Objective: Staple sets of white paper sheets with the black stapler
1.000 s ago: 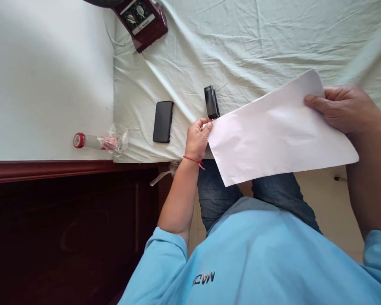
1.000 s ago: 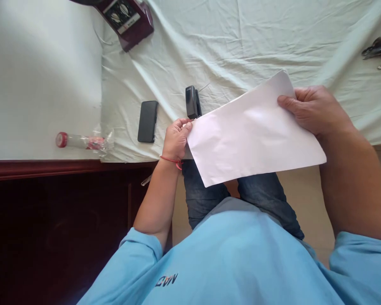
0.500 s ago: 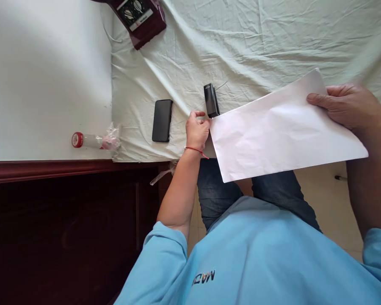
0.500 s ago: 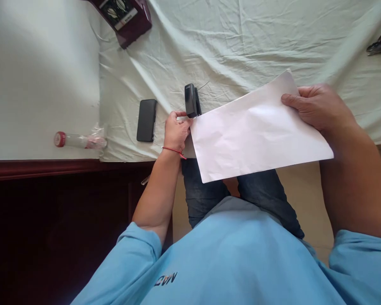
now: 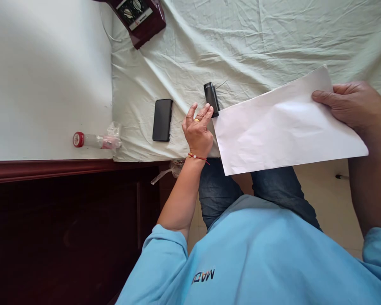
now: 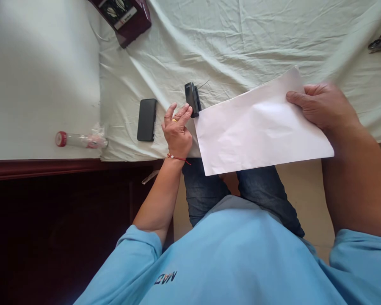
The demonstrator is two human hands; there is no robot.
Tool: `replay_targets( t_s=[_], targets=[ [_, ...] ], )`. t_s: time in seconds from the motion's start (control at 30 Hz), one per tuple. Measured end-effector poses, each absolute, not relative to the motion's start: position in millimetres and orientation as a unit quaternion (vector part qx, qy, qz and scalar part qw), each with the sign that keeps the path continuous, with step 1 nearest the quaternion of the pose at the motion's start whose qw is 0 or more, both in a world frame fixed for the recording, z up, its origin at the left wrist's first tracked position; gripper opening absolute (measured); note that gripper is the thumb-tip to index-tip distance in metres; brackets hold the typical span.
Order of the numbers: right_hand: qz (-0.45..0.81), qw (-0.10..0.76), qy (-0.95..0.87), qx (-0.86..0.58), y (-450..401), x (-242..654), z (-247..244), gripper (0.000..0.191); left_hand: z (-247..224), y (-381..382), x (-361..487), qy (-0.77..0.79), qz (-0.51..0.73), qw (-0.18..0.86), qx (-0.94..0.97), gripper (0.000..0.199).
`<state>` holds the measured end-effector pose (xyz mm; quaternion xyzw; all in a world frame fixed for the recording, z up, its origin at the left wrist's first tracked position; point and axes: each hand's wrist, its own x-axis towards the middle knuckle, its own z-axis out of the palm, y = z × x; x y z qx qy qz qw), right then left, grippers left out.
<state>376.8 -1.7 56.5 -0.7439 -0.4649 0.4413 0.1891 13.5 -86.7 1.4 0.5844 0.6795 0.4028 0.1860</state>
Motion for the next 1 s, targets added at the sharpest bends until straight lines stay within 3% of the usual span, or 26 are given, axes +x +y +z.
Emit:
replay_targets(
  t_s=[0.2,0.4,0.57,0.73,0.9,1.0],
  targets=[
    [0.447,0.189,-0.449,-0.750,-9.0,372.5,59.9,0.029,-3.4,-86.5,12.9,0.694,0.315,0.122,0.636,0.057],
    [0.498,0.252,-0.451,-0.696,-22.7,377.2,52.0,0.025,-6.0,-88.6,0.1,0.666,0.309,0.121,0.668,0.055],
    [0.488,0.263,-0.464,-0.691,-25.3,394.8,53.3,0.038,-1.8,-104.5,-20.7,0.767,0.331,0.038,0.548,0.050],
    [0.449,0.309,-0.482,-0.686,-18.7,402.3,39.3,0.042,19.4,-105.5,-61.3,0.887,0.235,-0.079,0.390,0.063],
    [0.464,0.310,-0.486,-0.673,-17.1,398.7,28.4,0.047,21.9,-88.0,-94.7,0.921,0.129,-0.022,0.368,0.091],
    [0.462,0.307,-0.496,-0.668,-17.7,400.6,25.5,0.048,17.8,-75.3,-101.8,0.923,0.107,0.003,0.370,0.091]
  ],
)
